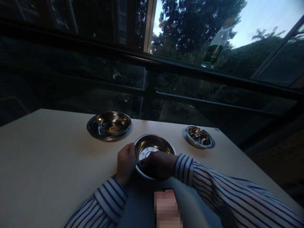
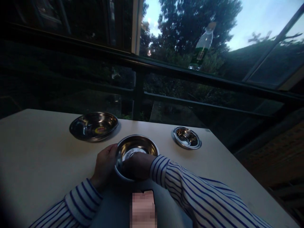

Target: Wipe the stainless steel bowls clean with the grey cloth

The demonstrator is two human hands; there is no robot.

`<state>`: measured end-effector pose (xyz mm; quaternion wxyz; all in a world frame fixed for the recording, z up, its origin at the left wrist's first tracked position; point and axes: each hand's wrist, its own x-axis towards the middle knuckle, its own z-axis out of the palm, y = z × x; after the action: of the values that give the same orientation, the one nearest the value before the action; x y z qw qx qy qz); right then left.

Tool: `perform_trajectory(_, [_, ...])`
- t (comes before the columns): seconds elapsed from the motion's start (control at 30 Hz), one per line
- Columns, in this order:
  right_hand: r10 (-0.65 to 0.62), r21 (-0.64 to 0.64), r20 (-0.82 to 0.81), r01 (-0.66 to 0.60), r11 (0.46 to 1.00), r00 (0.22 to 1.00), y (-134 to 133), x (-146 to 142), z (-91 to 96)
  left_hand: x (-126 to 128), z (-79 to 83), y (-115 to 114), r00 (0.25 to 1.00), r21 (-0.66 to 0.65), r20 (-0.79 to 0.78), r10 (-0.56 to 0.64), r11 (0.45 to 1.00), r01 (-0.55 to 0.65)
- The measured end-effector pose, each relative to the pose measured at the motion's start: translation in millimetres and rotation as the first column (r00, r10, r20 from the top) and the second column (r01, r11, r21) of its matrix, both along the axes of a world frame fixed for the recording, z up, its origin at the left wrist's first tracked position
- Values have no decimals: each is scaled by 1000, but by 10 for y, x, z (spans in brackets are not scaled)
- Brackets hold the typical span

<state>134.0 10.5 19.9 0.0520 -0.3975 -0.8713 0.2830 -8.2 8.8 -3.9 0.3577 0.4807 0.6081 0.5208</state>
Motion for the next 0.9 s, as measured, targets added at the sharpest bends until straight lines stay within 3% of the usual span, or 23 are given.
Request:
perform_trajectory(0.13, [-139,90,-84,146,985,987,77,-108,19,-30,-63,18,997,5,55,-53,999,53])
perform_trajectory(0.27, [-364,179,-153,388,904,919,243,-192,33,-40,-87,30,995,6,64,-74,997,74])
perform_trajectory(0.33, [-420,197,-178,450,871,890,280,-196,27,-35,-72,24,997,6,36,-71,997,70])
perform_trajectory(0.43, [-338,183,-191,372,910,921,234,-181,13,-28,-41,7,998,16,28,-65,998,64])
perform_trajectory(0.53, [-111,115,-164,131,985,980,122,-152,20,-28,-26,-10,998,18,53,-38,999,37])
perform_trajectory(0.63, [-23,105,-149,39,994,989,57,-134,48,-26,-24,-20,999,22,45,-25,999,24])
perform_trajectory(0.73, [-169,182,-174,200,963,970,105,-152,72,-19,-27,-23,996,21,59,-64,998,63])
perform_trajectory(0.83, [-381,234,-218,427,874,899,205,-186,73,-13,-39,-14,996,0,56,-75,997,75])
perform_trajectory(0.9, [-407,237,-240,460,856,881,243,-205,60,-10,-55,-1,996,-6,51,-67,998,68])
